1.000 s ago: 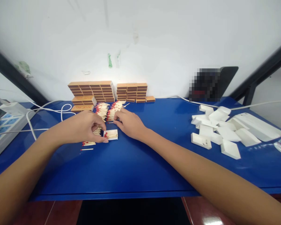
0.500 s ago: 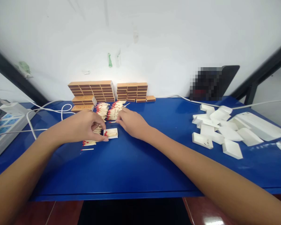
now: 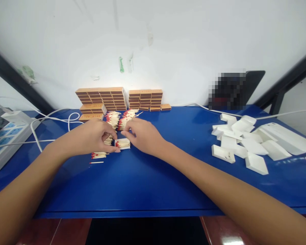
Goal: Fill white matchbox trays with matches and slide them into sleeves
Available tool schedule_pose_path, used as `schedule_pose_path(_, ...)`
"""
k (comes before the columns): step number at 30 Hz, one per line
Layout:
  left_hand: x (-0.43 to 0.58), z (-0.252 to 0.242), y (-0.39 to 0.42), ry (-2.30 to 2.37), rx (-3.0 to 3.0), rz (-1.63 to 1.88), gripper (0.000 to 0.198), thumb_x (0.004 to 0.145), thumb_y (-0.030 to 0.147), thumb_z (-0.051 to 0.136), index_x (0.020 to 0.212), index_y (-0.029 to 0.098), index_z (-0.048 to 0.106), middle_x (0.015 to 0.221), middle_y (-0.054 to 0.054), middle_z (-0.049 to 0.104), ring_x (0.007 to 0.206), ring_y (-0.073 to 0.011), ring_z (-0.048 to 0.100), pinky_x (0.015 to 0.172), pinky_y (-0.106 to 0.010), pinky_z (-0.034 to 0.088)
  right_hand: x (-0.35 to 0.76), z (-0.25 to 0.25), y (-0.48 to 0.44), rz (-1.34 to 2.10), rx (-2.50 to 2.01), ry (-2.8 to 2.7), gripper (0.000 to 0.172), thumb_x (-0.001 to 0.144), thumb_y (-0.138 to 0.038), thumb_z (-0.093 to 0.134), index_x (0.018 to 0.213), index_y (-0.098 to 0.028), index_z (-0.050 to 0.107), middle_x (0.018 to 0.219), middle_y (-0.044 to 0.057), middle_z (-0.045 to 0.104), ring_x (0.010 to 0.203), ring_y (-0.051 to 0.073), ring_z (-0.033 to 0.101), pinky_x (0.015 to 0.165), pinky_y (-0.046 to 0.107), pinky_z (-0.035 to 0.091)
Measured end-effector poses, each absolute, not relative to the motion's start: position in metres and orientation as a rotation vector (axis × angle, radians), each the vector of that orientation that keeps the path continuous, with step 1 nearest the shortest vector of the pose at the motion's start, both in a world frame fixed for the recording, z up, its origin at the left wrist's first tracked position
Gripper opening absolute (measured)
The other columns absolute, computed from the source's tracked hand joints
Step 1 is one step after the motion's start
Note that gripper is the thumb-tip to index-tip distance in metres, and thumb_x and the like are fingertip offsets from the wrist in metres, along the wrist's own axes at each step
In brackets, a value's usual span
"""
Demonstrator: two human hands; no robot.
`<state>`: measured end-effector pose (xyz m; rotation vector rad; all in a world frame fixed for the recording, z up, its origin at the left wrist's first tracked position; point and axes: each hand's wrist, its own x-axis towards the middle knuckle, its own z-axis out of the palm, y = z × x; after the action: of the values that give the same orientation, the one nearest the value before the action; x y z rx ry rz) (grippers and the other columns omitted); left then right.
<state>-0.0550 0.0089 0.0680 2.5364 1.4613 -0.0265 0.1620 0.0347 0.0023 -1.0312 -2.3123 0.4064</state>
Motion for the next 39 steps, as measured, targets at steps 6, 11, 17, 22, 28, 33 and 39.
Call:
schedule_pose_path(6,-0.055,0.068,0.009,1.445,2.536,-0.041,0.035,0.081,0.052,0.087,0.093,0.020,0.085,0.061,0.001,0.064,0.061,-0.0159,0.055,0.060,-0.030,0.032,0.152,0.004,0.062,0.324,-1.335,-2.139,0.024,0.094,-0.040,0.073,0.083,-0.020,0.066,0.084,0.003,0.066,0.077,0.018,0.056,0.069,0.032,0.036)
schedule_pose_path(11,-0.054,0.070,0.007,1.439,2.549,-0.047,0.034,0.082,0.051,0.087,0.094,0.020,0.085,0.064,-0.001,0.067,0.061,-0.0163,0.056,0.060,-0.030,0.031,0.139,0.001,0.069,0.316,-1.439,-2.166,0.023,0.090,-0.038,0.074,0.077,-0.021,0.068,0.091,0.005,0.072,0.081,0.020,0.060,0.068,0.033,0.037)
schedule_pose_path(17,-0.053,0.071,0.005,1.449,2.533,-0.045,0.035,0.081,0.051,0.087,0.095,0.019,0.085,0.064,-0.001,0.067,0.061,-0.0163,0.056,0.059,-0.030,0.031,0.138,0.002,0.066,0.299,-1.403,-2.243,0.013,0.093,-0.025,0.069,0.080,-0.020,0.068,0.089,0.005,0.071,0.079,0.019,0.059,0.068,0.032,0.037)
schedule_pose_path(22,-0.055,0.068,0.007,1.434,2.536,-0.022,0.032,0.080,0.048,0.089,0.093,0.019,0.084,0.066,0.000,0.067,0.061,-0.0151,0.056,0.059,-0.029,0.032,0.151,0.007,0.061,0.299,-1.390,-2.270,0.007,0.092,-0.021,0.070,0.086,-0.019,0.071,0.094,0.005,0.072,0.081,0.018,0.059,0.070,0.031,0.036)
schedule_pose_path(28,-0.056,0.067,0.008,1.392,2.533,0.008,0.032,0.079,0.048,0.089,0.090,0.018,0.084,0.066,0.000,0.067,0.059,-0.0146,0.056,0.058,-0.029,0.032,0.179,0.013,0.056,0.290,-1.361,-2.283,0.010,0.091,-0.023,0.072,0.081,-0.020,0.073,0.085,0.003,0.071,0.075,0.017,0.057,0.067,0.030,0.035)
schedule_pose_path(33,-0.054,0.066,0.009,1.386,2.513,0.001,0.033,0.080,0.050,0.088,0.090,0.019,0.084,0.059,0.001,0.062,0.055,-0.0138,0.053,0.058,-0.029,0.032,0.187,0.013,0.056,0.354,-1.431,-2.266,0.012,0.092,-0.028,0.073,0.083,-0.021,0.077,0.082,0.002,0.071,0.072,0.016,0.057,0.065,0.031,0.036)
schedule_pose_path(39,-0.052,0.065,0.010,1.397,2.518,-0.026,0.034,0.080,0.051,0.088,0.092,0.019,0.085,0.063,0.001,0.064,0.057,-0.0131,0.054,0.058,-0.028,0.033,0.174,0.011,0.064,0.282,-1.592,-2.190,0.015,0.093,-0.031,0.075,0.081,-0.021,0.075,0.086,0.004,0.075,0.073,0.018,0.060,0.066,0.033,0.038)
